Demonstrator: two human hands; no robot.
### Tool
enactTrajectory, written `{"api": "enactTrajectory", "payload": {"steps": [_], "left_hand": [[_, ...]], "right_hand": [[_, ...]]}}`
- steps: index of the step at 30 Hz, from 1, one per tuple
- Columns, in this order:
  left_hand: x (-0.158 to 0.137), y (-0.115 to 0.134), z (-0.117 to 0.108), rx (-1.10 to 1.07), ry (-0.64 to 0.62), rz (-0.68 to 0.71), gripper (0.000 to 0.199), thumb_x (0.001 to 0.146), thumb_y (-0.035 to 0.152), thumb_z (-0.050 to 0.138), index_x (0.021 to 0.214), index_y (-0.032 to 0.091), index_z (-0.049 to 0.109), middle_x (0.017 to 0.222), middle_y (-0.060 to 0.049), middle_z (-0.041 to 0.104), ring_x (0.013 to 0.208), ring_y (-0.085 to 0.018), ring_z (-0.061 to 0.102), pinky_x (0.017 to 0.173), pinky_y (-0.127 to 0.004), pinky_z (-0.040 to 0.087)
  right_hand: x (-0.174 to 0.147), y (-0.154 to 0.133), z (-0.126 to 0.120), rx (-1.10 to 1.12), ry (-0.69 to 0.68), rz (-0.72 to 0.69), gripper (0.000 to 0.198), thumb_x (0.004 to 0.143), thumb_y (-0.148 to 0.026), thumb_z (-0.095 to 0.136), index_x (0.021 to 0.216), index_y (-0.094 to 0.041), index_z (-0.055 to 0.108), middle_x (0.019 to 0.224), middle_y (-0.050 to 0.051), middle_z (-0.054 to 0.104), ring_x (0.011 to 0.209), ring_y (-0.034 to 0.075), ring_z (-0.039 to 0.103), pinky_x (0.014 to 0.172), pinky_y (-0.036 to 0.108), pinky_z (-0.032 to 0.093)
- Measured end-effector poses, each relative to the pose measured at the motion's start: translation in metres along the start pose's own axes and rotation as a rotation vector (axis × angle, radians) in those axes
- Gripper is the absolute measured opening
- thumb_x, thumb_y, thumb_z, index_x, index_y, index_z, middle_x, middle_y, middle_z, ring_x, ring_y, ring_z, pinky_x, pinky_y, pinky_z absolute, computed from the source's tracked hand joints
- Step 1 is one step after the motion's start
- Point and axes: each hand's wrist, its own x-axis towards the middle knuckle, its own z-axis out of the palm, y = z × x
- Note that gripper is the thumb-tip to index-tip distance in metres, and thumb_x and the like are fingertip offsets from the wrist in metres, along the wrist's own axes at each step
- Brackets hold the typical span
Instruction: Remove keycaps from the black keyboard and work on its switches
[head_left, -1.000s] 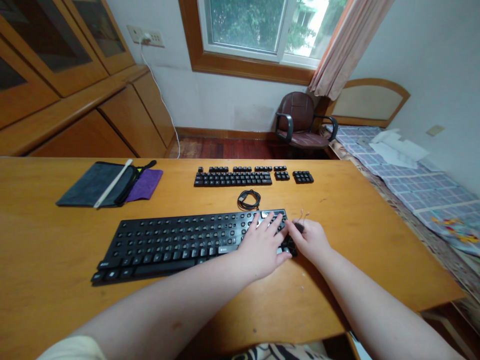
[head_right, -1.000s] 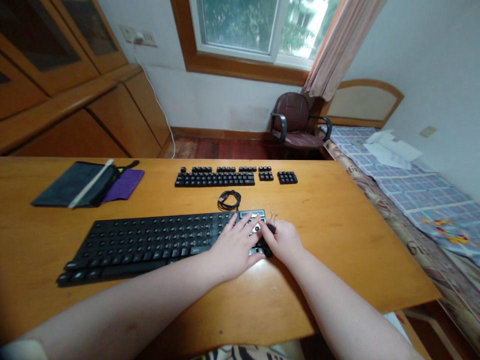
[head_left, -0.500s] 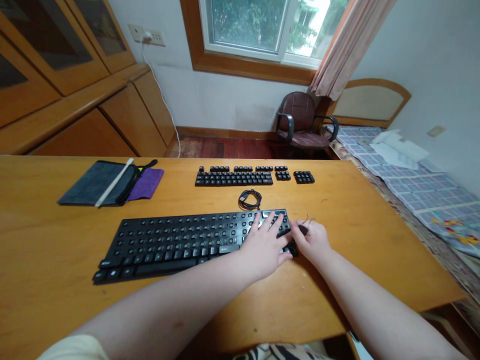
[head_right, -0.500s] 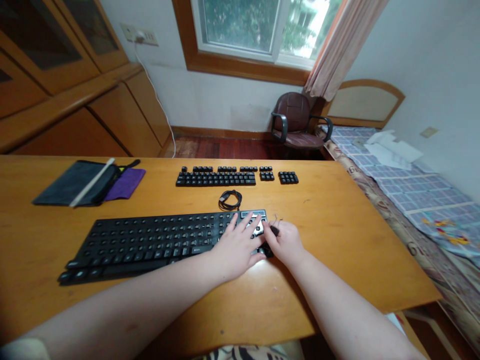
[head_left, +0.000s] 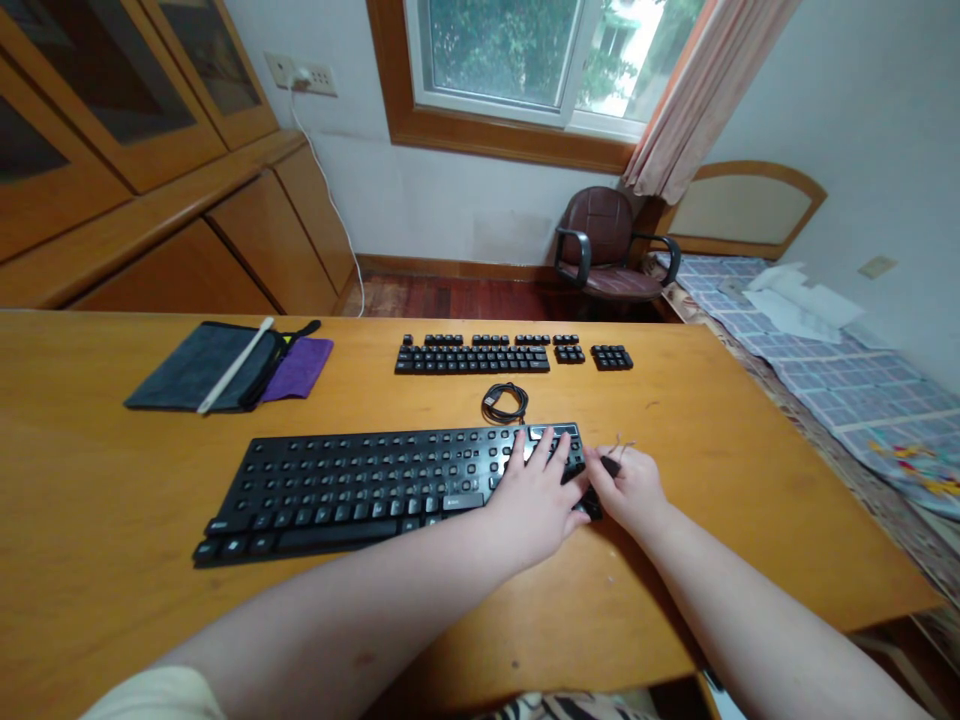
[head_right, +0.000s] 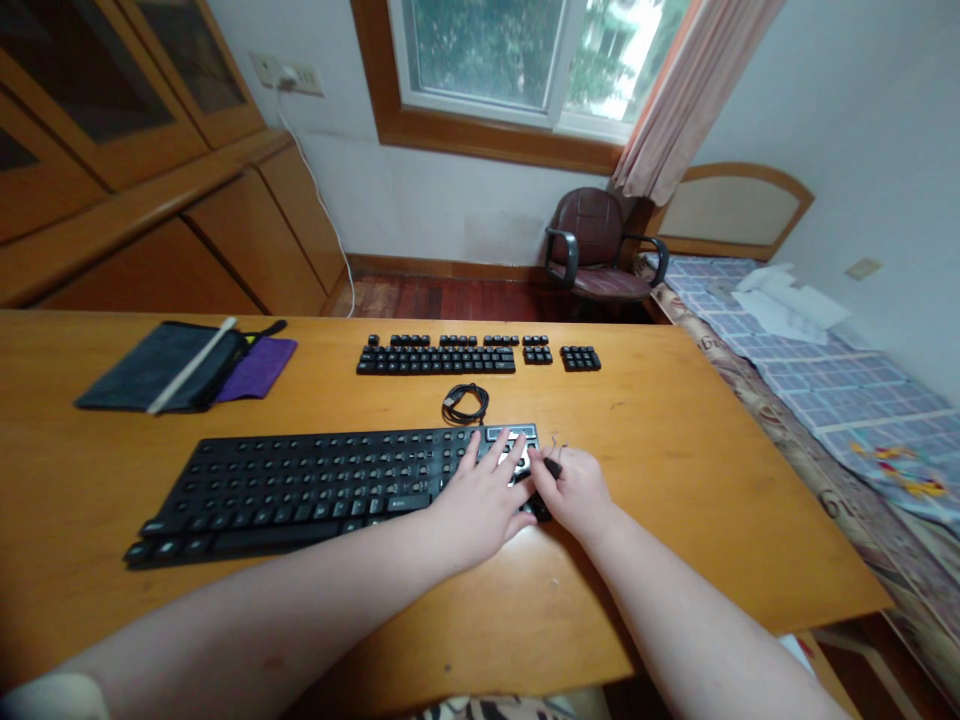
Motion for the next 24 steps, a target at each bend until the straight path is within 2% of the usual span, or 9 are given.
{"api": "enactTrajectory", "payload": {"steps": [8, 13, 19, 24], "left_hand": [[0.001, 0.007, -0.003, -0.031, -0.015, -0.055, 0.058, 0.087, 0.050, 0.039, 0.137, 0.023, 0.036, 0.145, -0.016, 0.031, 0.134, -0.037, 0.023, 0.104, -0.064, 0.012], [0.004, 0.014, -0.008, -0.062, -0.010, -0.148, 0.062, 0.086, 0.058, 0.034, 0.138, 0.024, 0.035, 0.144, -0.016, 0.034, 0.133, -0.036, 0.025, 0.104, -0.061, 0.016], [0.005, 0.012, -0.003, -0.046, 0.003, -0.146, 0.060, 0.085, 0.060, 0.035, 0.135, 0.028, 0.040, 0.144, -0.012, 0.036, 0.133, -0.034, 0.027, 0.105, -0.059, 0.016], [0.004, 0.013, -0.001, -0.032, 0.017, -0.141, 0.059, 0.084, 0.060, 0.038, 0.135, 0.030, 0.039, 0.144, -0.012, 0.035, 0.134, -0.035, 0.025, 0.106, -0.059, 0.015]], "right_hand": [[0.000, 0.001, 0.002, -0.080, 0.038, -0.085, 0.042, 0.092, -0.030, 0.039, 0.052, -0.019, 0.049, 0.046, 0.001, 0.051, 0.045, 0.012, 0.050, 0.052, 0.022, 0.037], [0.004, 0.001, 0.000, -0.094, 0.047, -0.040, 0.042, 0.091, -0.031, 0.039, 0.052, -0.020, 0.048, 0.046, 0.001, 0.050, 0.045, 0.012, 0.049, 0.051, 0.023, 0.036], [0.000, -0.002, -0.002, -0.111, 0.070, -0.031, 0.042, 0.091, -0.029, 0.039, 0.050, -0.020, 0.047, 0.044, 0.001, 0.049, 0.043, 0.012, 0.047, 0.050, 0.024, 0.034], [0.001, -0.003, -0.007, -0.025, 0.113, 0.085, 0.043, 0.090, -0.032, 0.039, 0.051, -0.019, 0.053, 0.046, 0.002, 0.052, 0.045, 0.012, 0.049, 0.051, 0.024, 0.034]]}}
